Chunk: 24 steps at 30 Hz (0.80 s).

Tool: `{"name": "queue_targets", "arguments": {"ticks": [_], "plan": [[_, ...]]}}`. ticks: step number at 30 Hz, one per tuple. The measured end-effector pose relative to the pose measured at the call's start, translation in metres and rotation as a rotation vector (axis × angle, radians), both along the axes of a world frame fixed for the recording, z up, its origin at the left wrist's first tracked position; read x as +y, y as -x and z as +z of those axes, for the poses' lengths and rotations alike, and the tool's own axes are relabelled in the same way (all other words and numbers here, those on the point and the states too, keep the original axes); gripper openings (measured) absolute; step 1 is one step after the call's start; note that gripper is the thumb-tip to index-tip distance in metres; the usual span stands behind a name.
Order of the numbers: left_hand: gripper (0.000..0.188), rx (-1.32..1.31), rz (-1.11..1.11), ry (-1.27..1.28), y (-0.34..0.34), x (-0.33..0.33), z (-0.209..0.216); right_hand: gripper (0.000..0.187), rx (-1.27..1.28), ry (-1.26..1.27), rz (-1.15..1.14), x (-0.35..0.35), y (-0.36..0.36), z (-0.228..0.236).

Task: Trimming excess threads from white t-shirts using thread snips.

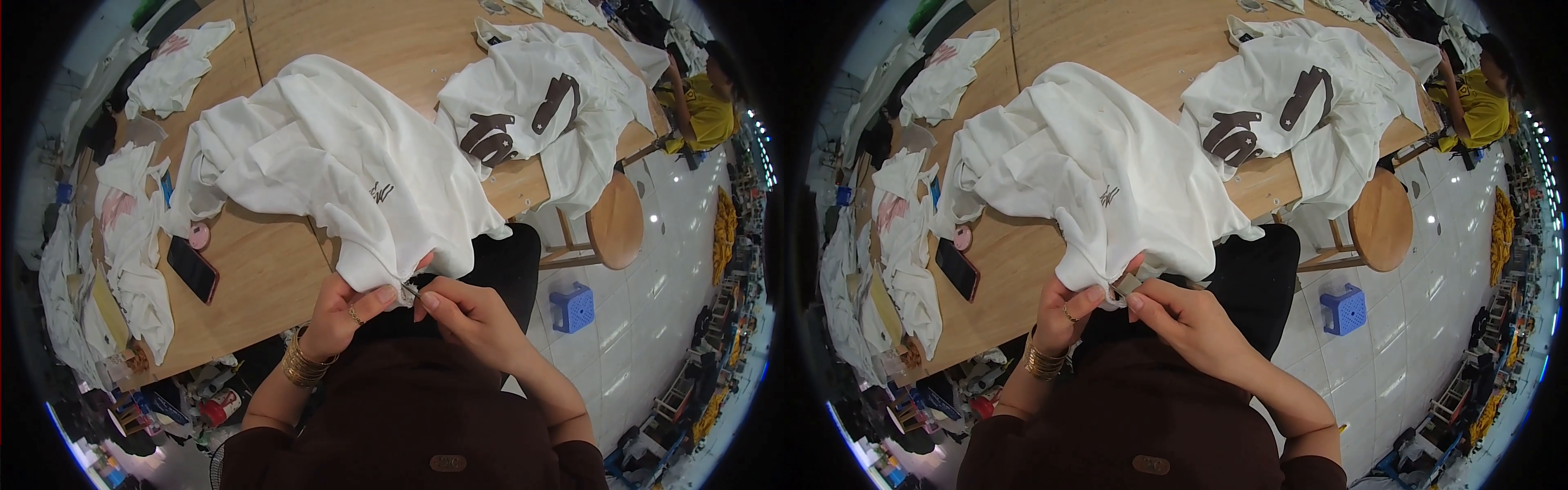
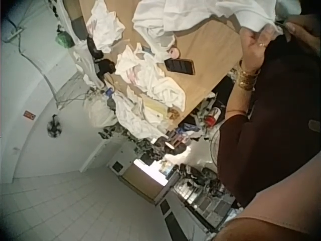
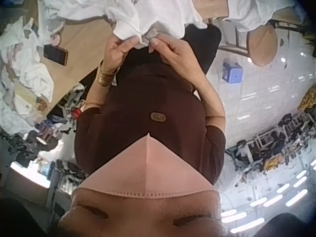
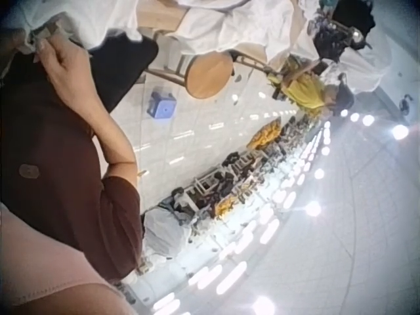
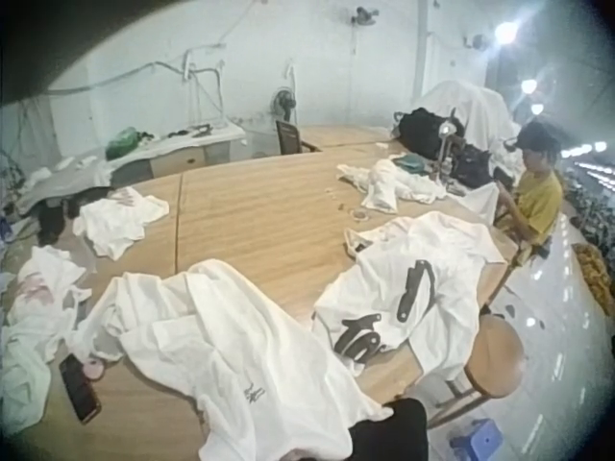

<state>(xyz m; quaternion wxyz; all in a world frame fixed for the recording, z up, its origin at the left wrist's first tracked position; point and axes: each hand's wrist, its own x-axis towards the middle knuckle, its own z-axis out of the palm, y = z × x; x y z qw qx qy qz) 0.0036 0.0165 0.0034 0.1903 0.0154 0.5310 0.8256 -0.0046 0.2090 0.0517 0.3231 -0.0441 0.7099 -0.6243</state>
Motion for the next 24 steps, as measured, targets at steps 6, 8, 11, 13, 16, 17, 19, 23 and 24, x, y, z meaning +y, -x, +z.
{"name": "queue_targets", "arguments": {"ticks": [6, 8, 11, 13, 16, 17, 19, 23, 24], "plan": [[0.032, -0.009, -0.008, -0.008, 0.001, 0.001, 0.005, 0.028, -0.036, 0.066, -0.01, -0.002, 0.001, -0.004], [0.034, -0.014, -0.014, -0.003, 0.001, 0.0, 0.004, 0.028, -0.084, 0.102, -0.035, -0.003, 0.002, -0.005], [0.039, -0.06, -0.033, -0.055, 0.001, -0.005, -0.002, 0.028, -0.092, 0.065, -0.056, -0.003, 0.002, -0.002], [0.044, -0.101, -0.025, -0.137, 0.001, -0.004, 0.003, 0.026, -0.086, 0.049, -0.056, -0.001, 0.001, -0.002], [0.046, -0.112, 0.014, -0.145, 0.002, -0.001, 0.003, 0.025, -0.05, -0.001, -0.026, 0.001, -0.002, 0.003], [0.046, -0.112, 0.016, -0.145, 0.002, -0.001, 0.004, 0.024, -0.02, -0.034, 0.002, 0.001, -0.002, 0.006], [0.044, -0.103, 0.018, -0.135, 0.002, 0.0, 0.005, 0.024, -0.02, -0.045, 0.022, 0.001, -0.001, 0.009], [0.042, -0.122, -0.035, -0.141, 0.001, -0.005, 0.001, 0.024, -0.016, -0.039, 0.028, -0.002, -0.001, 0.009], [0.04, -0.111, -0.028, -0.127, 0.001, -0.004, 0.002, 0.024, -0.016, -0.039, 0.027, -0.002, -0.001, 0.008]]}}
